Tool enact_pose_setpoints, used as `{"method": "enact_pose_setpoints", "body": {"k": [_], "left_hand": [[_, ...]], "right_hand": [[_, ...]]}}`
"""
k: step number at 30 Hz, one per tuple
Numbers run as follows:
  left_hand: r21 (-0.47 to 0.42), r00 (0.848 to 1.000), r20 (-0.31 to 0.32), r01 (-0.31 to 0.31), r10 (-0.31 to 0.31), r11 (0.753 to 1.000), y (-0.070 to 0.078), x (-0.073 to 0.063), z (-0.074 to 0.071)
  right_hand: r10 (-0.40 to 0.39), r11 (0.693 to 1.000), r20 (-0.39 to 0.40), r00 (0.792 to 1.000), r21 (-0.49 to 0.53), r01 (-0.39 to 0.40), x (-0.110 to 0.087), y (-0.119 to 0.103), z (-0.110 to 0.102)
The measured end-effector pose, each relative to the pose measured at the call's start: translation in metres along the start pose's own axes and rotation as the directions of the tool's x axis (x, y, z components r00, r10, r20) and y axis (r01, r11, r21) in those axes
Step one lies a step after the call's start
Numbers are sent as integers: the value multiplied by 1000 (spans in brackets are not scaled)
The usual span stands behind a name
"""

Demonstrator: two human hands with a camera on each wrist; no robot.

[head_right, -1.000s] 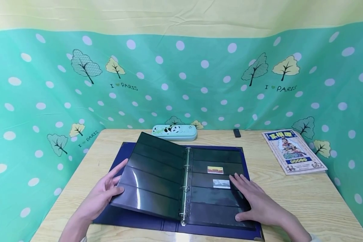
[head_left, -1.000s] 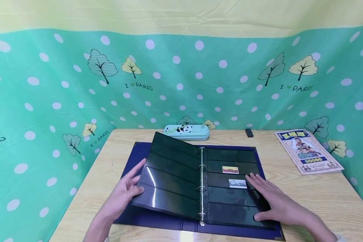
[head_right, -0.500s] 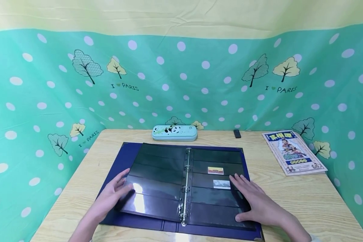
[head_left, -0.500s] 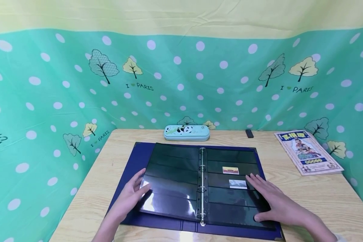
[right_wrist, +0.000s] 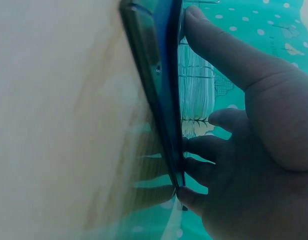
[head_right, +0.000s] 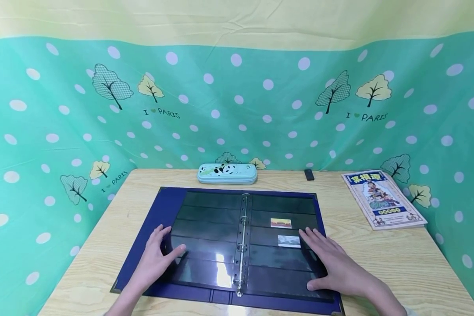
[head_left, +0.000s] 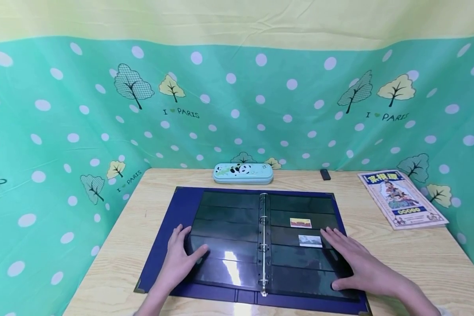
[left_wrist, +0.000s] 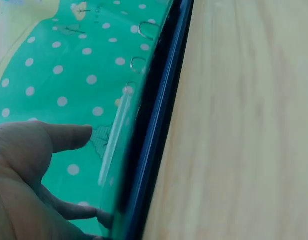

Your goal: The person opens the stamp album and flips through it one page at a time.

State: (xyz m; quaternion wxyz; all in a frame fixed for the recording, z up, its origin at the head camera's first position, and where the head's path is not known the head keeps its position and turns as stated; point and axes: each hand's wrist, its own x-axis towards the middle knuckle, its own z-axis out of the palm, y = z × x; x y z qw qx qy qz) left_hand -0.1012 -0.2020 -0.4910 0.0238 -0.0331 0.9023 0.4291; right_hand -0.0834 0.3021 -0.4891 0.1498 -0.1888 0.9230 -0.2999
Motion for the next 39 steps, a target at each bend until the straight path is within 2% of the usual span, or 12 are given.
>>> {"method": "enact_pose_setpoints", "body": {"k": [3, 6, 11, 15, 20, 24, 29, 32, 36, 39], "left_hand": [[35, 1000, 21, 5, -6, 999, -2, 0, 3], [57, 999, 31, -17, 16, 998, -7, 0, 6], [69, 993, -7, -119, 120, 990, -16, -3, 17], [80, 983, -24, -177, 180, 981, -21, -5, 26], [127, 989, 55, -142, 136, 982, -19, -5, 28], [147, 989, 102, -125, 111, 981, -17, -5, 27], [140, 985, 79, -163, 153, 977, -21, -6, 29], [142, 984, 80, -171, 160, 975, -22, -7, 29], [142, 983, 81, -173, 163, 975, -22, -7, 29], [132, 980, 72, -194, 186, 972, -20, -8, 29]], "right_hand": [[0, 1000, 1, 1000, -6, 0, -1, 0, -1], [2, 1000, 7, 1000, -8, -2, -1, -2, -2], [15, 999, 1, 1000, -29, -15, 0, -5, -6], [4, 998, -54, 999, -70, -7, 4, -7, -11], [-91, 987, -191, 977, -149, 63, 13, 0, -21], [-93, 983, -251, 964, -177, 48, 20, 9, -32], [3, 986, -256, 967, -159, -45, 33, 24, -38], [37, 987, -252, 967, -139, -74, 41, 32, -40], [38, 990, -249, 968, -119, -69, 50, 41, -43], [40, 992, -239, 970, -105, -67, 56, 46, -44]]}}
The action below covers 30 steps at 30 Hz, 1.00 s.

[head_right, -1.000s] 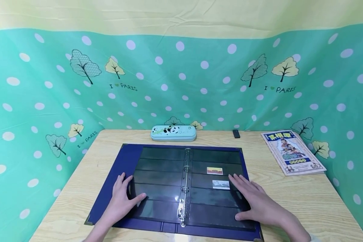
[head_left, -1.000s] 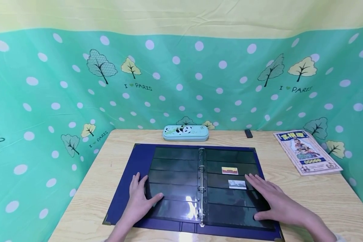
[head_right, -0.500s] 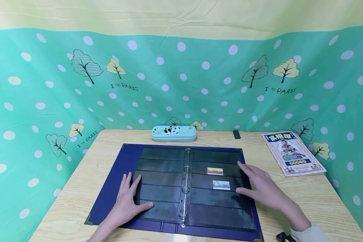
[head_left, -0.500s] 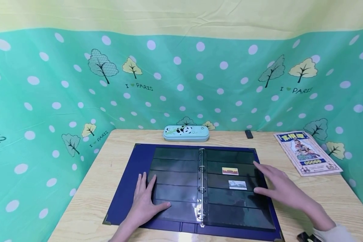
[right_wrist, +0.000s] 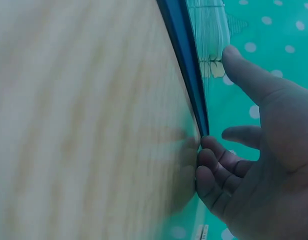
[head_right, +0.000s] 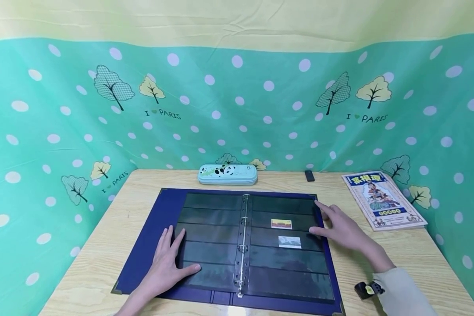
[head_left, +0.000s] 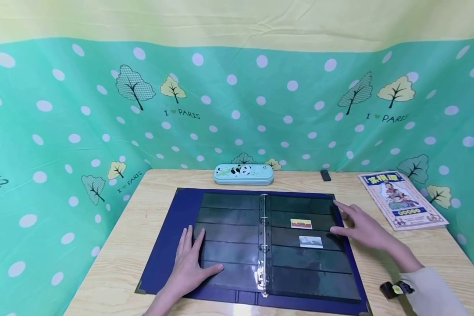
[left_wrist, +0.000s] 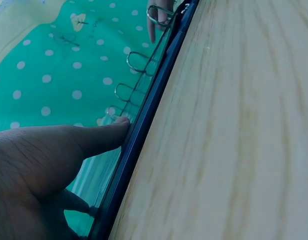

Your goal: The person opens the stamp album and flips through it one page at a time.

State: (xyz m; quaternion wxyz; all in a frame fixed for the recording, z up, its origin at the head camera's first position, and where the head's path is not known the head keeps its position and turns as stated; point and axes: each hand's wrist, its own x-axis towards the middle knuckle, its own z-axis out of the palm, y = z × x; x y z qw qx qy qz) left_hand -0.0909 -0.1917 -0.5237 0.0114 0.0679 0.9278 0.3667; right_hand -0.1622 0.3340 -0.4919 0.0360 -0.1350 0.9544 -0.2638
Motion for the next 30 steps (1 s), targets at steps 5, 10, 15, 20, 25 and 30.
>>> {"method": "enact_pose_setpoints", "body": {"k": [5, 10, 15, 20, 25, 30], "left_hand": [[-1, 1000, -5, -3, 3, 1000, 1, 1, 0], [6, 999, 15, 37, -37, 999, -2, 3, 2], [8, 999, 23, 41, -42, 999, -3, 4, 1], [12, 999, 19, 36, -36, 999, -3, 4, 2], [11, 999, 28, 36, -36, 999, -2, 5, 2], [18, 999, 26, 42, -42, 999, -2, 5, 2]], "right_hand": [[-1, 1000, 27, 1000, -7, 1, 10, 5, 1], [42, 998, 82, 996, -40, -39, 18, 3, -1], [85, 994, 119, 989, -82, -76, 24, -2, -4], [85, 992, 146, 986, -102, -71, 28, -4, -7], [77, 992, 158, 984, -107, -61, 29, -6, -10], [62, 992, 143, 988, -116, -46, 29, -7, -9]]}}
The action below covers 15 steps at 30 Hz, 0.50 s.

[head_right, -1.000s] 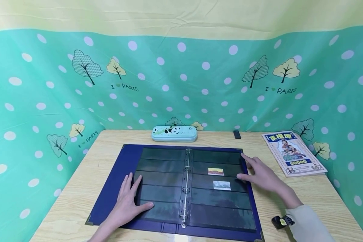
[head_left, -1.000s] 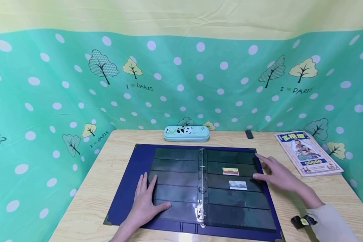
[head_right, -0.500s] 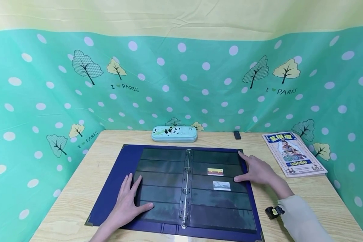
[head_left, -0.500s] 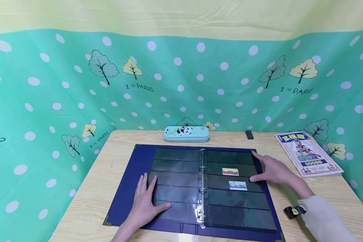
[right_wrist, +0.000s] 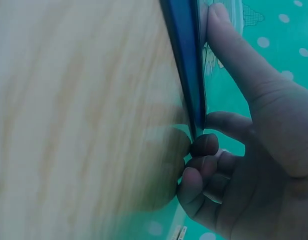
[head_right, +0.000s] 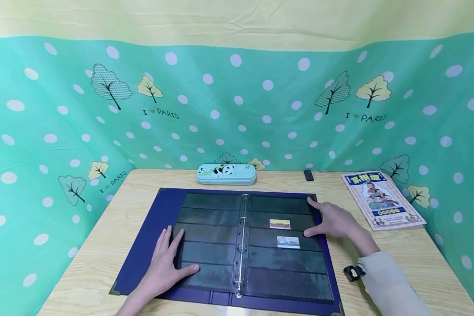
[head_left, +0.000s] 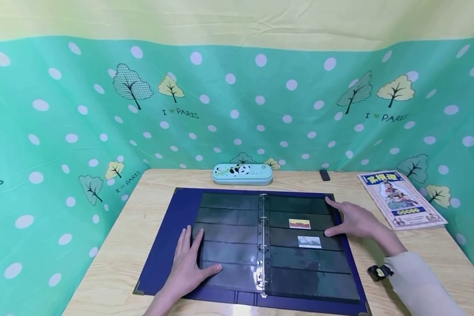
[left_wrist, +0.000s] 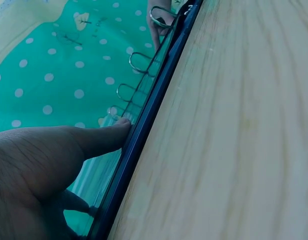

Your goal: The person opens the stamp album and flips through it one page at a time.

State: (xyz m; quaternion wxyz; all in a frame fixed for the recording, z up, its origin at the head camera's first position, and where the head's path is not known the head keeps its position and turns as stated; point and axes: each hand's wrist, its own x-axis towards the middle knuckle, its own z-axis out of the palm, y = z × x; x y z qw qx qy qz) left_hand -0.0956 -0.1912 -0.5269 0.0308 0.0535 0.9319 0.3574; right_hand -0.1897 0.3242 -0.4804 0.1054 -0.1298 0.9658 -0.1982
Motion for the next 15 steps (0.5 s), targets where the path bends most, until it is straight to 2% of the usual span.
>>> {"method": "enact_pose_setpoints", "body": {"k": [7, 15], "left_hand": [[3, 1000, -20, -16, 16, 1000, 0, -3, -1], [9, 1000, 10, 15, -15, 1000, 2, -1, -3]], "right_hand": [[-8, 999, -3, 1000, 41, 8, -1, -5, 1], [-120, 980, -74, 990, 152, 130, -9, 5, 13]]}}
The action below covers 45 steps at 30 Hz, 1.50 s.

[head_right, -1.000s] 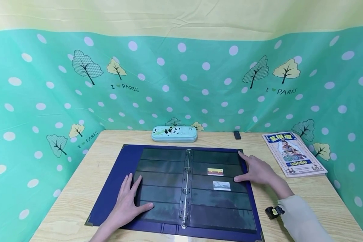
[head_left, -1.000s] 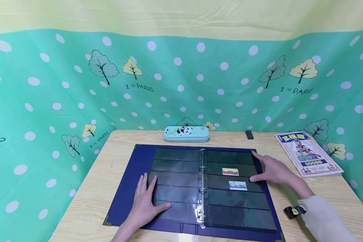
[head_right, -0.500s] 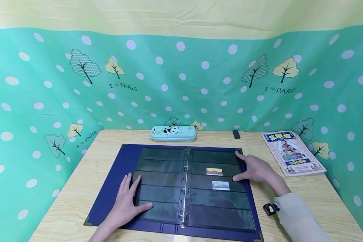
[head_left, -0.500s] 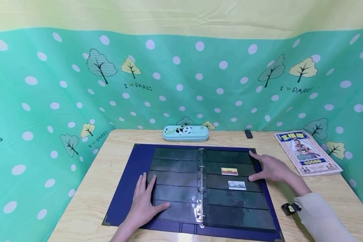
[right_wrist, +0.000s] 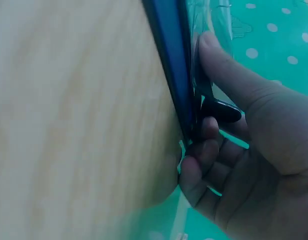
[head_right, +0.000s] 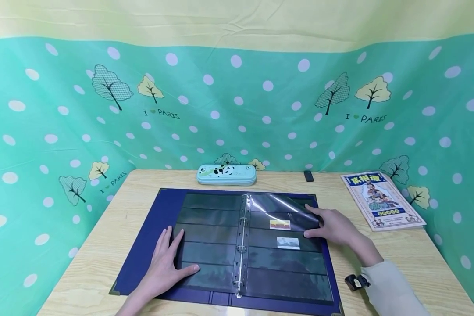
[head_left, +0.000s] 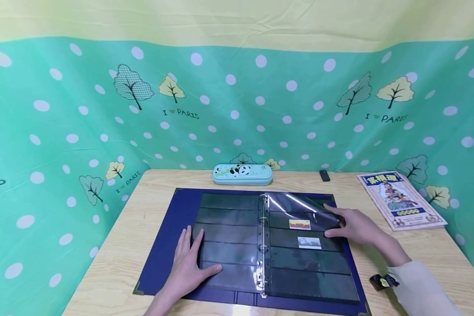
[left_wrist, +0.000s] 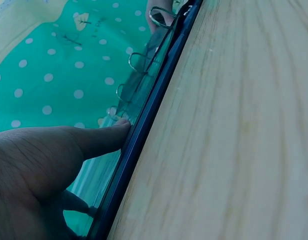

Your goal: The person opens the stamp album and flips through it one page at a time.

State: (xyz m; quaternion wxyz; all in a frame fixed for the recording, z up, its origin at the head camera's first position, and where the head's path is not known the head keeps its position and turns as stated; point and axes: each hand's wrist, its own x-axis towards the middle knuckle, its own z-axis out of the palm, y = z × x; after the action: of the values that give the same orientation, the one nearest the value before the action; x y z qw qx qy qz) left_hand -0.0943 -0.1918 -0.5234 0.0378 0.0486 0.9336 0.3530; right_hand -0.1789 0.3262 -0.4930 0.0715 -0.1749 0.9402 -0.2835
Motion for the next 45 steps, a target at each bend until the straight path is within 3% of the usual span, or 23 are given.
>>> {"method": "enact_pose_setpoints", "body": {"k": [7, 14, 25, 35, 45], "left_hand": [[3, 1000, 11, 9, -9, 1000, 0, 0, -1], [0, 1000, -5, -5, 5, 1000, -1, 0, 1], [-7, 1000, -11, -10, 10, 1000, -1, 1, 2], [-10, 999, -32, -34, 33, 999, -1, -1, 2], [10, 1000, 17, 9, -9, 1000, 15, -1, -10]], "right_hand": [[-21, 999, -50, 999, -50, 18, -9, -15, 5], [-35, 999, -88, 995, -1, 36, -24, -22, 8], [-78, 990, -21, 997, 120, 80, -56, -27, 10], [-175, 981, -49, 983, 74, 178, -81, -27, 18], [-122, 990, 45, 992, 82, 118, -98, -41, 8]]}}
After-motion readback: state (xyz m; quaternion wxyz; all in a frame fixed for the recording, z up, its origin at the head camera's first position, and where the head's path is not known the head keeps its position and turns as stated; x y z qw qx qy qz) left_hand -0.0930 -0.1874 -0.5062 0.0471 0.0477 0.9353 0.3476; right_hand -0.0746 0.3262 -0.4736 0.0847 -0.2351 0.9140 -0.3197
